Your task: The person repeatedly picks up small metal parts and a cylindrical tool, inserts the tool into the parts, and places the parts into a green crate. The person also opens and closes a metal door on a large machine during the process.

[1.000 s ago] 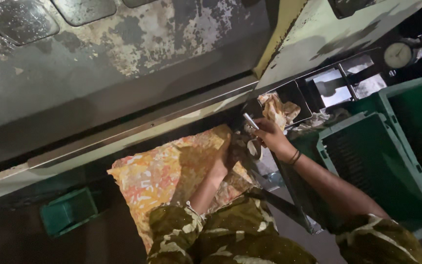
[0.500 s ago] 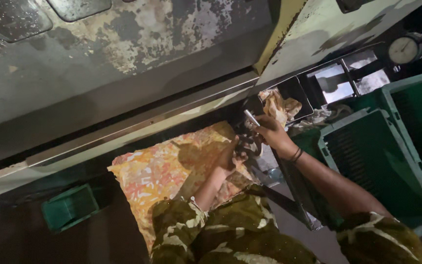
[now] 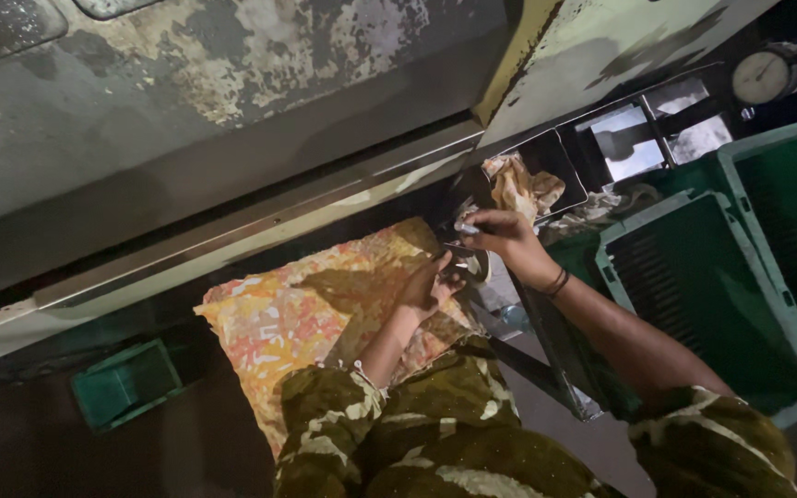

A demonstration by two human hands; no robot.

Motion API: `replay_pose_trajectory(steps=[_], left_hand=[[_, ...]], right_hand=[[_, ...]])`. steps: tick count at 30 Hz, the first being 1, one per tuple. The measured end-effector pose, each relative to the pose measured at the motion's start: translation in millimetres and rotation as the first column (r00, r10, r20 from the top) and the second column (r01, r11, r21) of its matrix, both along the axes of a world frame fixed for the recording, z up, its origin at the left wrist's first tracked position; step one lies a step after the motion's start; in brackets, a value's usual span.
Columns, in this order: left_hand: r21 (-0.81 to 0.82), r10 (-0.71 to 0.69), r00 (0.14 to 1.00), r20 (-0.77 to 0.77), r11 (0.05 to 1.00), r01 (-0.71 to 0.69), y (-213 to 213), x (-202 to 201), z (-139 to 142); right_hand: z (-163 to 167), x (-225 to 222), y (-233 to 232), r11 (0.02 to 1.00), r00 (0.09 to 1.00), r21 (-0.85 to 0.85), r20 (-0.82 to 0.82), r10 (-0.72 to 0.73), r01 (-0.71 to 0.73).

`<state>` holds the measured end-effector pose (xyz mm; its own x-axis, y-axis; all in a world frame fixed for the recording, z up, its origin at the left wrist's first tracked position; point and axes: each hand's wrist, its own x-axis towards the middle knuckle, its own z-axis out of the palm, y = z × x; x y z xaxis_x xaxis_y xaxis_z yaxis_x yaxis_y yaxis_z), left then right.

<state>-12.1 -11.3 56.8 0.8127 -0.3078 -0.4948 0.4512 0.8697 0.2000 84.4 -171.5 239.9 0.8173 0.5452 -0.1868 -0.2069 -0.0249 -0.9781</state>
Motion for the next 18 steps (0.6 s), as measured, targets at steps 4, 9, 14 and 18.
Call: replay_pose_trajectory(steps=[4,9,14,18], left_hand=[[0.007,-0.012,0.999,-0.034,1.0,0.013,-1,3,0],[-0.04,-0.007,1.0,-0.018,0.999,0.006,-1,3,-4],[-0.036,-0.002,0.999,0.047,0.999,0.004,0,1,-8],[0.062,-0.021,0.995,0.094,0.998,0.015,-4,3,-13]], right_hand=[[3,1,-2,0.999,1.0,0.04,0.004,0.03,-0.03],[5,1,-2,0.999,0.998,0.0,0.036,0.052,-0.052],[-3,1,3,0.992,0.999,-0.125,0.051,-0.005,0.012],[-11,5,0,0.936,0.994,-0.343,-0.052,-0.1,0.076]])
